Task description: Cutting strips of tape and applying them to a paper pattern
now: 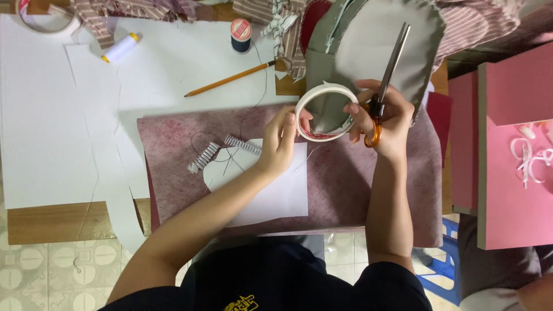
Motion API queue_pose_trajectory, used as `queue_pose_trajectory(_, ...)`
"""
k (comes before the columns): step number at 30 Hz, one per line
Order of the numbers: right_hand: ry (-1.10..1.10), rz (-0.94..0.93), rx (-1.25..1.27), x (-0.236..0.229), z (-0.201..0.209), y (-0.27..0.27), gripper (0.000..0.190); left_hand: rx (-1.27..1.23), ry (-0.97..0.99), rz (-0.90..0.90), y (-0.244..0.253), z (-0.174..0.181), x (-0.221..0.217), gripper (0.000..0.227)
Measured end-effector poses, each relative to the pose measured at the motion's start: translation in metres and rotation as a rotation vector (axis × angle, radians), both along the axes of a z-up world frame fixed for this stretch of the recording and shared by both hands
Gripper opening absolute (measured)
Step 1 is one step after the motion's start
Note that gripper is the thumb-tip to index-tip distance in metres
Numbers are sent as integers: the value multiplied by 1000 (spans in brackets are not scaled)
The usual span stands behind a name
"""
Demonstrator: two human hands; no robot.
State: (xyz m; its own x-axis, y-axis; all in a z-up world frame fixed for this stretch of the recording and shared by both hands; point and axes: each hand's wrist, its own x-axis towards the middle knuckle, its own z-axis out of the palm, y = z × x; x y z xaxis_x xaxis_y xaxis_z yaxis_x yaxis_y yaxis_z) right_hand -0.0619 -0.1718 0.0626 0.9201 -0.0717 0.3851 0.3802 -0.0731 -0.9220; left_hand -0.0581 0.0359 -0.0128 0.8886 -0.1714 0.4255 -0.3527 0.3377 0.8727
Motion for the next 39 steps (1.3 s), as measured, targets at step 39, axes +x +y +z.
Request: queue_pose_trajectory(39, 112, 150, -309, -21, -29, -10, 73, -241, 605, -65, 14, 12, 26, 51)
